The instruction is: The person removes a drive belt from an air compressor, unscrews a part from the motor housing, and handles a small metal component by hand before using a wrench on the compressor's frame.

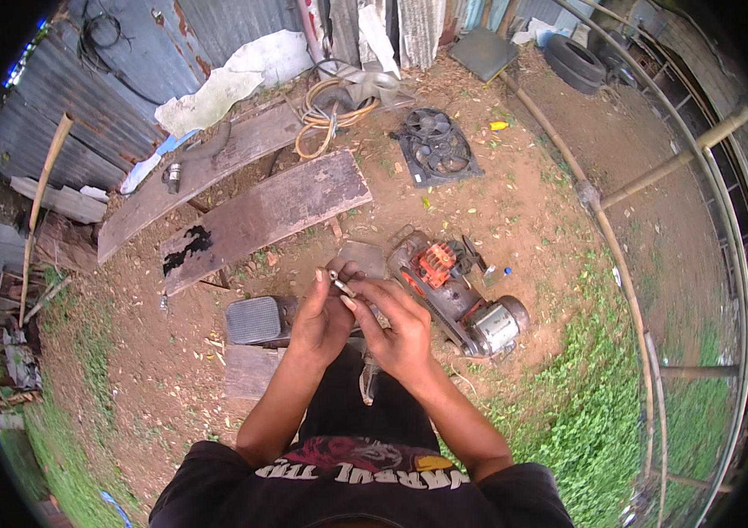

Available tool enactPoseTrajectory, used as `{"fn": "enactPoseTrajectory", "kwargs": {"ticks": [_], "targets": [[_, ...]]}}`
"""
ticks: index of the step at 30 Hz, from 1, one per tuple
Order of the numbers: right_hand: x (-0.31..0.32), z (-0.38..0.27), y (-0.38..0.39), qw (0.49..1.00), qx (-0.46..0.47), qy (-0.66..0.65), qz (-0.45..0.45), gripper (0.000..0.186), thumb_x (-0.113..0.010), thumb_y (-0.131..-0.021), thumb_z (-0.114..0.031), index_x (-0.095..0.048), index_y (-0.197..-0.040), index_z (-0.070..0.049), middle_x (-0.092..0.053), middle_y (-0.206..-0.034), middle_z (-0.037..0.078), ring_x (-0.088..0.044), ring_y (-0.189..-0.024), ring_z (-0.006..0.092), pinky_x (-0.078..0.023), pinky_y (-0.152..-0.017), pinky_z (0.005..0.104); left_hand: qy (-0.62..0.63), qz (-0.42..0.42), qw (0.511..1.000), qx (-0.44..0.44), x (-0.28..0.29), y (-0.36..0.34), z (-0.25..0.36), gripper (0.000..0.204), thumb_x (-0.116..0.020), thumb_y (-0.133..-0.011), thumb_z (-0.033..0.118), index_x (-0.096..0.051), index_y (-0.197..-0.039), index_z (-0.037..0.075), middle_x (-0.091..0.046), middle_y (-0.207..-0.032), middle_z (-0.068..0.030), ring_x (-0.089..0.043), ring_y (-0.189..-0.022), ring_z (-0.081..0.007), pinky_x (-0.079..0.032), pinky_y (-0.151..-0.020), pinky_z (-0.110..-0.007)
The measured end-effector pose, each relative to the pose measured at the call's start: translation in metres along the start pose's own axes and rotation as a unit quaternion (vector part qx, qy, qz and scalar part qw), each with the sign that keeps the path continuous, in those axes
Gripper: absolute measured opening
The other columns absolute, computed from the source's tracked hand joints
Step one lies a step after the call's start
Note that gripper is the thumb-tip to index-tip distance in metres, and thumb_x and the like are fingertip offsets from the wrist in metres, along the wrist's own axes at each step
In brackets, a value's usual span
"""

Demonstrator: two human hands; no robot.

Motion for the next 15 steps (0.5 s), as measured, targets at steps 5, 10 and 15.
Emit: {"fn": "enactPoseTrajectory", "kwargs": {"ticks": [5, 10, 15], "targets": [[0.038, -0.079, 0.008, 0.994, 0.092, 0.049, 0.033, 0.022, -0.072, -0.076, 0.003, -0.067, -0.097, 0.004, -0.067, -0.095, 0.017, -0.067, -0.085, 0.0262, -0.052, -0.073, 0.0319, -0.035, -0.123, 0.991, -0.028, -0.067, 0.039, 0.018, 0.037, -0.059, -0.091, 0.041, -0.056, -0.11, 0.01, -0.055, -0.1, -0.0018, -0.052, -0.105, -0.0172, -0.043, -0.09, -0.034], [0.057, -0.127, 0.031, 0.99, 0.125, 0.04, 0.058, 0.024, -0.071, -0.075, 0.005, -0.066, -0.098, 0.005, -0.067, -0.094, 0.017, -0.066, -0.085, 0.026, -0.052, -0.074, 0.0317, -0.046, -0.2, 0.974, -0.094, -0.099, 0.07, 0.033, 0.031, -0.064, -0.089, 0.027, -0.06, -0.109, 0.003, -0.058, -0.101, -0.0045, -0.055, -0.1, -0.0182, -0.044, -0.088, -0.035], [0.068, -0.146, 0.054, 0.985, 0.155, 0.046, 0.057, 0.029, -0.07, -0.074, 0.007, -0.065, -0.102, 0.003, -0.065, -0.096, 0.016, -0.066, -0.085, 0.0269, -0.053, -0.072, 0.033, -0.057, -0.231, 0.962, -0.135, -0.101, 0.091, 0.031, 0.028, -0.071, -0.083, 0.016, -0.064, -0.106, 0.002, -0.061, -0.1, -0.0084, -0.058, -0.095, -0.0199, -0.045, -0.087, -0.034]]}}
Point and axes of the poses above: each hand's wrist, its own y-axis away from the middle knuckle, its own x-axis out of the back of the hand, z = x × y, the point moved 6 cm from there along -y, towards the middle knuckle
